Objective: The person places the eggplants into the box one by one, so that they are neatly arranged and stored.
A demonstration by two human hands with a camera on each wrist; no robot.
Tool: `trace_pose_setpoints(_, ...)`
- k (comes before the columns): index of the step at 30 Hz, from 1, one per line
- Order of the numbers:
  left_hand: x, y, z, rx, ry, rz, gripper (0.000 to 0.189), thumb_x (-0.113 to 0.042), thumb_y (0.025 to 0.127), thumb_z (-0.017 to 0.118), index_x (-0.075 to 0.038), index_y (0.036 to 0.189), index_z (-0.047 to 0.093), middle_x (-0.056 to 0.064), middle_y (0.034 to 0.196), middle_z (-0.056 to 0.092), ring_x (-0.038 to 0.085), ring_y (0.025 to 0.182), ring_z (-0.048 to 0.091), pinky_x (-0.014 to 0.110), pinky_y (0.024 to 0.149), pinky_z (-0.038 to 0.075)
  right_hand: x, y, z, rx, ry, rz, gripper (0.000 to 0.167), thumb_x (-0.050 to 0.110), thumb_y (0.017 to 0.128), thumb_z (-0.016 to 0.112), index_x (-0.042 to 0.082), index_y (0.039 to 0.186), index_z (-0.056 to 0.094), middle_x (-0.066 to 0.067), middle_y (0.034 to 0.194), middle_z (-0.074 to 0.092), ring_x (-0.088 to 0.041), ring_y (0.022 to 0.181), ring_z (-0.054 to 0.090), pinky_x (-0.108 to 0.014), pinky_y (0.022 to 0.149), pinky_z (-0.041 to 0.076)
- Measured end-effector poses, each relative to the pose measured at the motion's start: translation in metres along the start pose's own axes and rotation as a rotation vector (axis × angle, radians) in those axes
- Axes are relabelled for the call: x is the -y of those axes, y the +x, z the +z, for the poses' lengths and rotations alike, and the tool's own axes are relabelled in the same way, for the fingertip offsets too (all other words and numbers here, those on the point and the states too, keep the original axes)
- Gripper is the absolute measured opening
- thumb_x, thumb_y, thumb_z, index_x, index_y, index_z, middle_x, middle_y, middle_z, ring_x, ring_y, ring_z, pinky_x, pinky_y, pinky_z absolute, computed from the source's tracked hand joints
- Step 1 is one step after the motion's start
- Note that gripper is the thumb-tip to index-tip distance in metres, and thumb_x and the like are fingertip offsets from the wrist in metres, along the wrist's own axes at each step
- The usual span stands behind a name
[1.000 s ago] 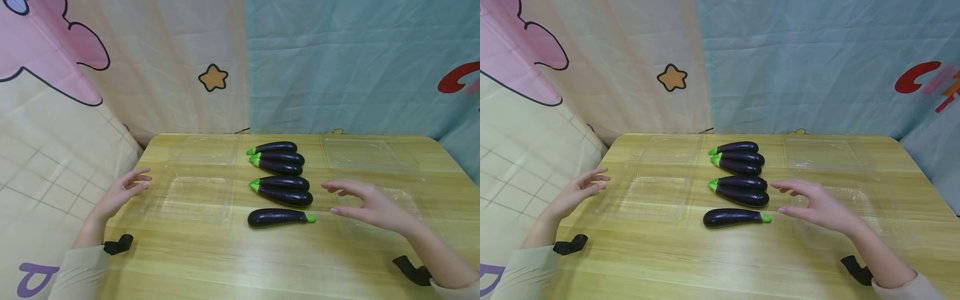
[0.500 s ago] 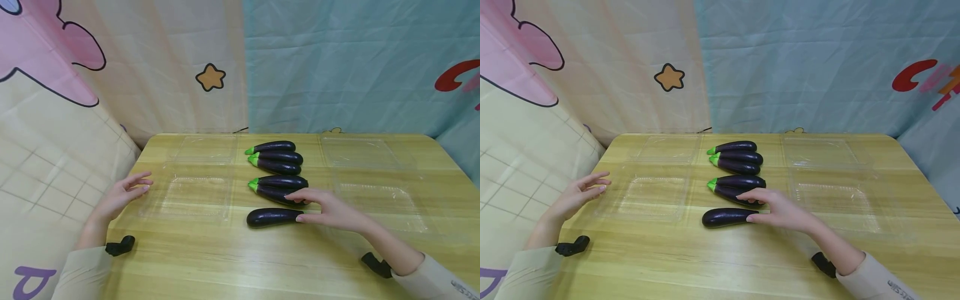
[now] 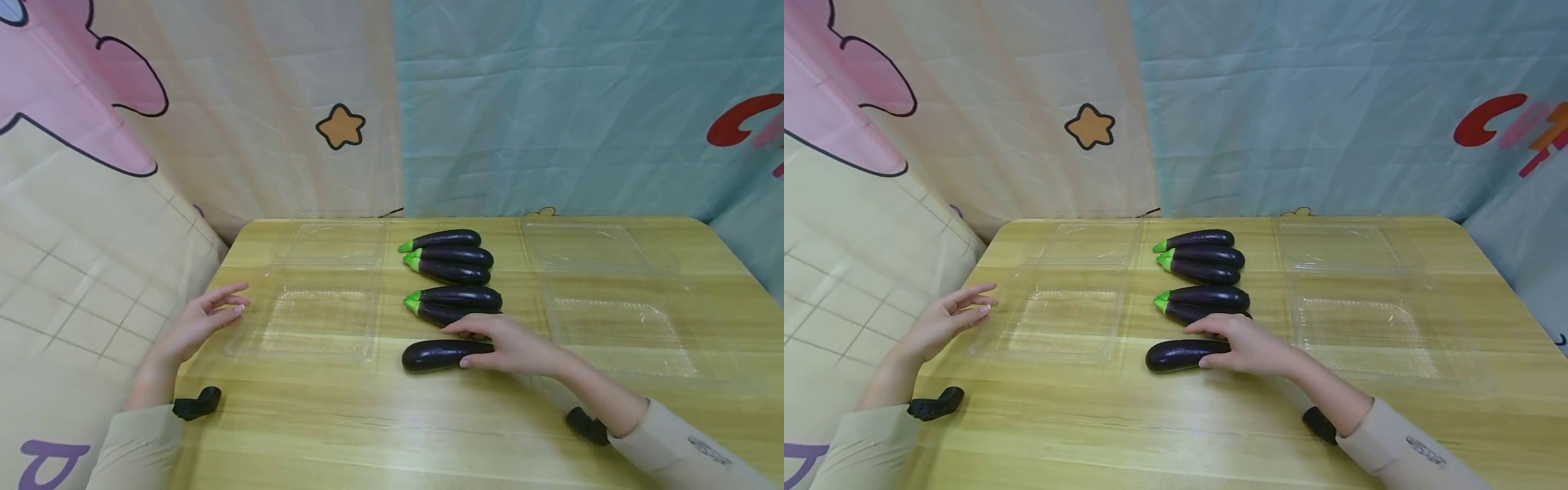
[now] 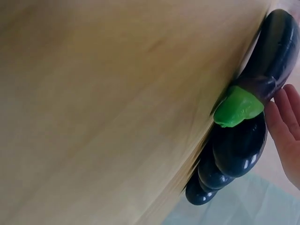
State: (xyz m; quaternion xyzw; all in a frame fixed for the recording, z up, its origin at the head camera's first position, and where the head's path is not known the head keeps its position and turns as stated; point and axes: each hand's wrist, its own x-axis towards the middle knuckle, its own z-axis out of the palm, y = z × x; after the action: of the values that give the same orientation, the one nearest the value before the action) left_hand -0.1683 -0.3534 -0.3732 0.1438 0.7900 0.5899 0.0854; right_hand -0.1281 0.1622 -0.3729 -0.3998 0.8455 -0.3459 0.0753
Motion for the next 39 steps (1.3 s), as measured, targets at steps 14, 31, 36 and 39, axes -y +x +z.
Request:
trace_pose_setpoints(14,0.004,0.001,0.000,-0.001,-0.031,-0.005,0.038,-0.002,0.094,0.052,-0.022,0.126,0.055,-0.004,0.103,0.061,0.006,0.095,0.061,0.017,0.078,0.049,0.001,0.008,0.004,0.053,-0.043,0.032,0.043,0.017,0.083,0.071,0.009,0.123,0.059,-0.002,0.120,0.060,-0.019,0.112,0.054,-0.038,0.090,0.045)
trace_pose_setpoints(31,0.007,0.003,-0.001,0.027,-0.138,0.006,0.039,0.001,0.095,0.049,-0.015,0.130,0.054,0.001,0.105,0.060,0.009,0.089,0.062,0.019,0.075,0.050,0.002,0.013,0.009,0.097,-0.047,0.063,0.039,0.013,0.083,0.071,0.009,0.120,0.062,-0.002,0.120,0.062,-0.020,0.113,0.055,-0.038,0.091,0.046)
trace_pose_setpoints(36,0.005,0.002,0.000,0.027,-0.137,0.002,0.038,0.000,0.095,0.049,-0.013,0.130,0.053,0.002,0.106,0.060,0.010,0.085,0.062,0.019,0.074,0.050,0.002,0.014,0.010,0.097,-0.037,0.068,0.039,0.013,0.082,0.072,0.009,0.120,0.062,-0.002,0.119,0.062,-0.020,0.113,0.055,-0.038,0.091,0.046)
trace_pose_setpoints(39,0.005,0.002,0.000,0.028,-0.138,0.001,0.038,0.000,0.095,0.049,-0.014,0.130,0.054,0.002,0.106,0.060,0.010,0.084,0.062,0.019,0.074,0.050,0.003,0.014,0.011,0.097,-0.033,0.065,0.038,0.013,0.082,0.072,0.009,0.119,0.063,-0.002,0.119,0.062,-0.020,0.113,0.055,-0.037,0.091,0.046)
